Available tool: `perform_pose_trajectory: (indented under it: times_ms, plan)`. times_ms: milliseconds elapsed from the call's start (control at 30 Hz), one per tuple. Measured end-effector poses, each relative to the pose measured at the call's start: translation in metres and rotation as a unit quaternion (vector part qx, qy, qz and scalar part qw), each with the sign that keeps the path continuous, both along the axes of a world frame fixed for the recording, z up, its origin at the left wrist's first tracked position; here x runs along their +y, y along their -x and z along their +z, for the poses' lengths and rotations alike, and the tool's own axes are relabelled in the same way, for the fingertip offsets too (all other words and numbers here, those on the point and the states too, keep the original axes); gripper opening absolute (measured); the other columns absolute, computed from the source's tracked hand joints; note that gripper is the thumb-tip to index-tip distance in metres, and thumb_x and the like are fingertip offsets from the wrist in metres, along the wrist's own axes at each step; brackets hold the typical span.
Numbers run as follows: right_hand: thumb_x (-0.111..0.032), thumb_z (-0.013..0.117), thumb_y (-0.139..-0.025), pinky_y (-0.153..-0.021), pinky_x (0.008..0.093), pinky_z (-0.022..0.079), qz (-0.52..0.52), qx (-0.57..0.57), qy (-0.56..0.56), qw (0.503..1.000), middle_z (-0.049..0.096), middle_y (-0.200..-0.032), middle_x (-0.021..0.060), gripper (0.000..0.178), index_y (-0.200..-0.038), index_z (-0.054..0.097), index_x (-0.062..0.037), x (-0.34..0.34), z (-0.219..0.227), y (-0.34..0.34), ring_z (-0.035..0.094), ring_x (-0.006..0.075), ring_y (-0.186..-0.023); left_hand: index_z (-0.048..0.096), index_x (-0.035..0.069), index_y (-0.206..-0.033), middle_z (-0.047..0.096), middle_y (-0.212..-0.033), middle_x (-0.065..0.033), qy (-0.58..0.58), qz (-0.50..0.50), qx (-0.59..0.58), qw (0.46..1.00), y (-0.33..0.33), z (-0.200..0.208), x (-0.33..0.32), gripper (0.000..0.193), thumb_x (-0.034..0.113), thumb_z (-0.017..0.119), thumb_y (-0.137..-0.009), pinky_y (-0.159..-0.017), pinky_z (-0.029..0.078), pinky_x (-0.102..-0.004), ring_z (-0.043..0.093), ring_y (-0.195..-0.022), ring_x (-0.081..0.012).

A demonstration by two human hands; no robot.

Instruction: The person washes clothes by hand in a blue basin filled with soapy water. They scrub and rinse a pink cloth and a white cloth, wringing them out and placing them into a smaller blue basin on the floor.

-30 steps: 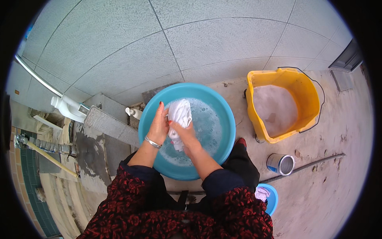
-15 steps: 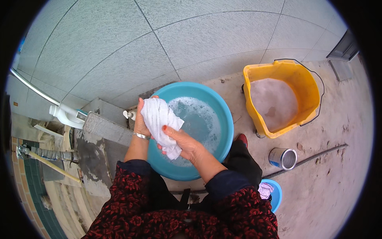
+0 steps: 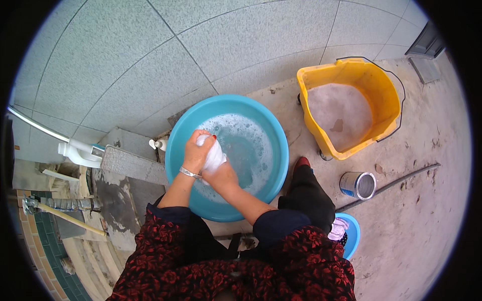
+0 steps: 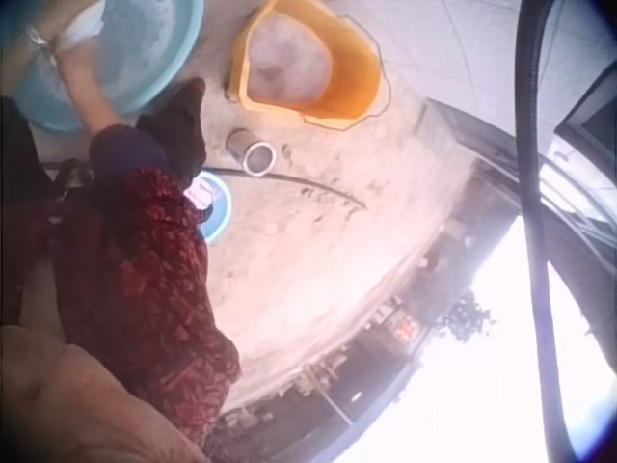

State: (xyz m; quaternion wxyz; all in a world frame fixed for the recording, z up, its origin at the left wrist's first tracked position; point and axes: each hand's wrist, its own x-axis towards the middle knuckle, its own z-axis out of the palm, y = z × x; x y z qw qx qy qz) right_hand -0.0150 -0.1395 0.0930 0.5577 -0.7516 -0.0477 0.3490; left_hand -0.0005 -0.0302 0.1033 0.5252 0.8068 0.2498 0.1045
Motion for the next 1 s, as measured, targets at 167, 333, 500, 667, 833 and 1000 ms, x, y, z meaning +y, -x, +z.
perform_pose_trajectory:
  times_ms: [167, 333, 500, 667, 833, 1000]
  plan:
    - [-0.029, 0.076, -0.062, -0.094, 0.0350, 0.038, -0.018, 0.010, -0.183, 0.983, 0.043, -0.122, 0.0202, 0.106, -0.137, 0.008, 0.0013, -0.025, 0.028, -0.023, 0.047, 0.0296, -0.111, 0.052, -0.002, -0.104, 0.061, -0.092, -0.0134, 0.074, 0.032, 0.028, 0.996, -0.004, 0.031, 0.019, 0.051, 0.040, 0.064, -0.078, -0.072, 0.047, -0.0314, 0.058, -0.083, -0.0201]
    - [-0.034, 0.076, -0.066, -0.082, 0.0346, 0.046, 0.028, 0.114, -0.253, 0.960, 0.045, -0.119, 0.0176, 0.095, -0.133, 0.020, 0.0032, -0.036, 0.054, -0.034, 0.049, 0.0269, -0.107, 0.041, -0.001, -0.124, 0.051, -0.115, -0.0169, 0.134, -0.058, 0.015, 0.989, 0.001, 0.053, 0.036, 0.071, 0.054, 0.052, -0.081, -0.081, 0.046, -0.0305, 0.054, -0.100, -0.0243]
    - [-0.040, 0.066, -0.075, -0.051, 0.0263, 0.048, 0.099, 0.377, -0.466, 0.794, 0.051, -0.103, 0.0118, 0.072, -0.125, 0.032, -0.0011, -0.038, 0.059, -0.034, 0.058, 0.0190, -0.086, 0.036, 0.005, -0.129, 0.042, -0.128, -0.0166, 0.373, -0.152, -0.147, 0.904, 0.001, 0.064, 0.053, 0.079, 0.064, 0.045, -0.078, -0.091, 0.043, -0.0414, 0.044, -0.117, -0.0277]
    - [-0.034, 0.068, -0.075, -0.048, 0.0251, 0.047, 0.108, 0.395, -0.460, 0.787, 0.053, -0.098, 0.0096, 0.066, -0.123, 0.036, -0.0025, -0.036, 0.064, -0.027, 0.058, 0.0173, -0.078, 0.047, 0.011, -0.116, 0.051, -0.114, -0.0121, 0.551, -0.273, -0.216, 0.758, -0.001, 0.052, 0.039, 0.060, 0.051, 0.062, -0.074, -0.091, 0.042, -0.0485, 0.048, -0.109, -0.0320]
    - [-0.031, 0.074, -0.068, -0.061, 0.0249, 0.047, 0.165, 0.352, -0.324, 0.862, 0.056, -0.097, 0.0091, 0.065, -0.118, 0.043, -0.0017, -0.039, 0.047, -0.026, 0.057, 0.0147, -0.080, 0.051, 0.009, -0.093, 0.055, -0.091, -0.0076, 0.459, -0.181, -0.042, 0.869, 0.002, 0.052, 0.026, 0.024, 0.016, 0.065, -0.075, -0.070, 0.051, -0.0344, 0.059, -0.081, -0.0217]
    - [-0.025, 0.075, -0.065, -0.072, 0.0280, 0.046, 0.114, 0.261, -0.217, 0.934, 0.057, -0.097, 0.0072, 0.060, -0.113, 0.048, -0.0012, -0.040, 0.033, -0.012, 0.056, 0.0154, -0.085, 0.054, 0.008, -0.083, 0.057, -0.081, -0.0028, 0.337, -0.133, 0.037, 0.931, 0.003, 0.036, 0.001, 0.019, 0.009, 0.069, -0.071, -0.064, 0.047, -0.0255, 0.055, -0.073, -0.0118]
